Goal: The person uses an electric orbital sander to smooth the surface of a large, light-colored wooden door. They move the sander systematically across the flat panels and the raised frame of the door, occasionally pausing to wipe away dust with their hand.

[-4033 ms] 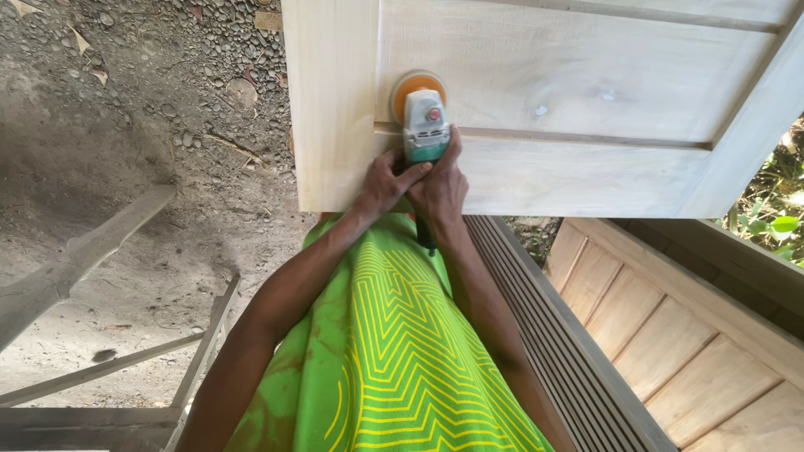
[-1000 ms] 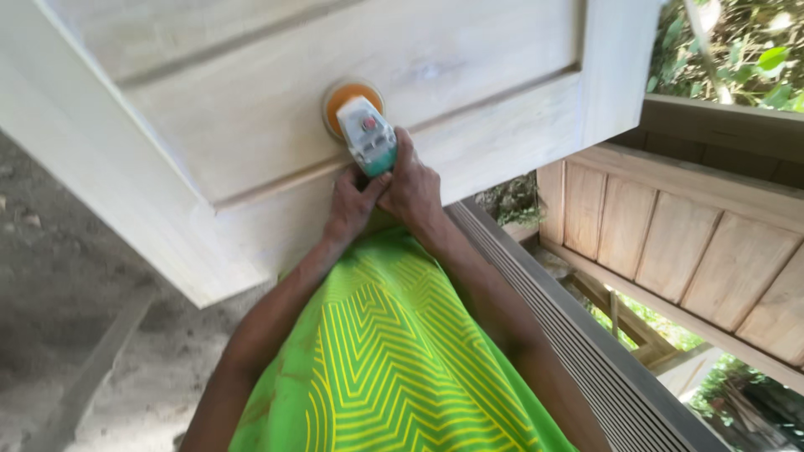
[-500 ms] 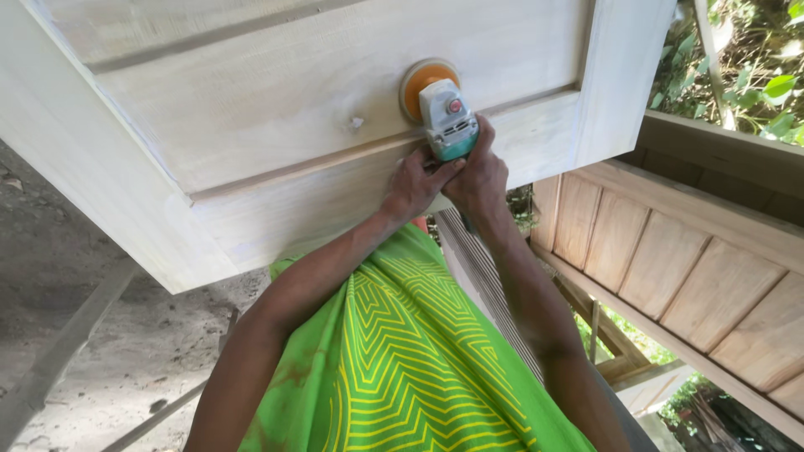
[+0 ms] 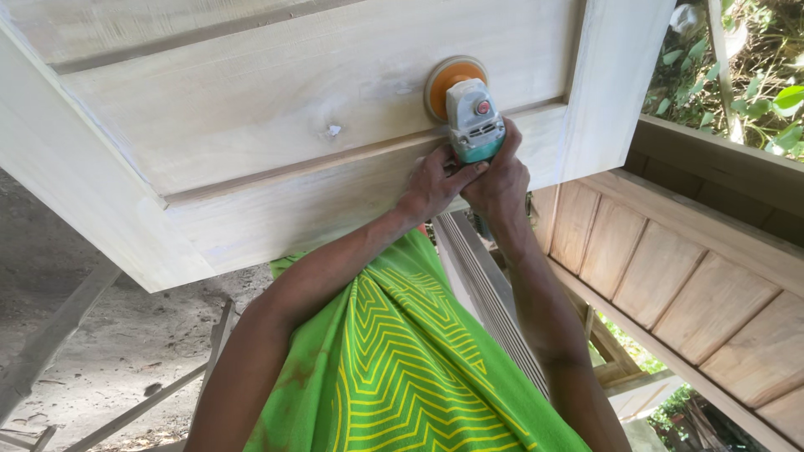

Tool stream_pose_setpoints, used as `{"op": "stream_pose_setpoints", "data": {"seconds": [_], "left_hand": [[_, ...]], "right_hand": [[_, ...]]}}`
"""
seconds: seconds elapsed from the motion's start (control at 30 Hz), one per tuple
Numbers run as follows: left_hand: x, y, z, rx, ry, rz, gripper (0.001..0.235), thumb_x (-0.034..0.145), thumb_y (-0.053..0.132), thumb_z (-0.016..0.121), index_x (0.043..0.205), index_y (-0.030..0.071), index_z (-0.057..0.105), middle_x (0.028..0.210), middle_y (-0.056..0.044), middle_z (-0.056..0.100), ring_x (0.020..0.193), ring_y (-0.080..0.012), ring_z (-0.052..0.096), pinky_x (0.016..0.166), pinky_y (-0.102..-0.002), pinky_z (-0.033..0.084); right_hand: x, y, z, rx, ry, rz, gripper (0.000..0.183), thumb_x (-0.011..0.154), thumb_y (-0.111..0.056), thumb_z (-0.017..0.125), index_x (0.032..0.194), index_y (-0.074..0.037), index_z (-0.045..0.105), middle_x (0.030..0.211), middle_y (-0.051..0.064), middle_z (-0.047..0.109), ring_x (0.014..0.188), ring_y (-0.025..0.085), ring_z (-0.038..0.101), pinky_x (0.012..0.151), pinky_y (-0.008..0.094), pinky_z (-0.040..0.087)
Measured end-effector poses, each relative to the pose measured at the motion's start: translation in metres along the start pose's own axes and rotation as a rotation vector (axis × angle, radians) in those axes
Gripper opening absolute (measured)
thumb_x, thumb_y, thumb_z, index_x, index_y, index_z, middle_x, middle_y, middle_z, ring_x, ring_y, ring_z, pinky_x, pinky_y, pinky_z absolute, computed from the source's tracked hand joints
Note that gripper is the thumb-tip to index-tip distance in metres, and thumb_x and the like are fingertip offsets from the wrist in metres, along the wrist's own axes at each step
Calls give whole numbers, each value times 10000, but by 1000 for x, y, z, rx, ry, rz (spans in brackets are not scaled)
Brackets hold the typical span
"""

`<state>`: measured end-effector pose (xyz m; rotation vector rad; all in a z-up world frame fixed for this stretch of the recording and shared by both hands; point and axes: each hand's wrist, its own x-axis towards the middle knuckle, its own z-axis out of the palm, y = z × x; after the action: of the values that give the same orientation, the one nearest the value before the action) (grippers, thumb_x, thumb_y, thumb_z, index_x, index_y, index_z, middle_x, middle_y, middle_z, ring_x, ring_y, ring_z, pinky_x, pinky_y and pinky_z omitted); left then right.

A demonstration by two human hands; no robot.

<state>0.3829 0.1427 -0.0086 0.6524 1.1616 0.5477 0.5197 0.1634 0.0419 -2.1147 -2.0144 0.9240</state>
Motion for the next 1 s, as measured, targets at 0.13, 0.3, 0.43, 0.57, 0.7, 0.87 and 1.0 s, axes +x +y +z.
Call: {"op": "stream_pose_setpoints", "data": {"seconds": [0.13, 0.3, 0.43, 0.57, 0.7, 0.87, 1.0], "left_hand": [[8, 8, 10, 62, -20, 4, 744, 811, 616, 720, 1230, 4, 656, 1072, -153, 779, 1010, -252, 777, 888, -359, 604], [14, 9, 15, 156, -51, -13, 777, 798, 681, 698, 1190, 11, 681, 1043, -150, 791, 971, -264, 789, 870, -375, 611], [8, -4, 0, 80, -88, 4, 818, 814, 680, 693, 1268, 4, 616, 1100, -155, 761, 1030, -272, 774, 906, -366, 618], [-11, -23, -24, -68, -58, 38, 766, 851, 586, 760, 1293, -17, 596, 1173, -166, 738, 1103, -275, 745, 966, -365, 595], [-35, -38, -60, -64, 50, -17, 656, 838, 477, 782, 1261, -9, 660, 1132, -156, 772, 1028, -240, 750, 910, -347, 595], [-58, -36, -98, 5, 121, 13, 540, 896, 406, 758, 1219, -20, 683, 1101, -156, 781, 1021, -204, 737, 903, -338, 578], [-49, -28, -83, -27, 61, -7, 508, 914, 372, 756, 1229, -19, 680, 1124, -165, 779, 1048, -206, 738, 928, -331, 572]], "right_hand": [[3, 11, -6, 20, 2, 39, 856, 884, -232, 830, 1451, -48, 216, 954, 256, 738, 796, 497, 721, 670, 570, 577], [1, 16, -11, 45, 17, 74, 849, 894, -237, 832, 1448, -49, 216, 971, 249, 744, 815, 484, 735, 694, 537, 608], [-6, 6, 3, 38, 17, 82, 866, 890, -248, 840, 1445, -49, 205, 946, 249, 742, 768, 477, 735, 662, 542, 605], [-13, -17, 24, 38, 21, 22, 872, 877, -243, 833, 1442, -62, 194, 937, 247, 744, 726, 460, 737, 649, 535, 622], [-21, -49, 50, 92, -118, 78, 878, 878, -249, 806, 1471, -20, 200, 900, 221, 745, 703, 429, 747, 617, 502, 640], [-20, -78, 74, 107, -6, -104, 933, 709, -132, 762, 1449, 53, 224, 922, 274, 705, 713, 448, 738, 595, 515, 605], [-20, -61, 64, 86, -36, -17, 897, 743, -103, 739, 1468, 34, 227, 909, 267, 707, 707, 450, 731, 622, 519, 603]]}}
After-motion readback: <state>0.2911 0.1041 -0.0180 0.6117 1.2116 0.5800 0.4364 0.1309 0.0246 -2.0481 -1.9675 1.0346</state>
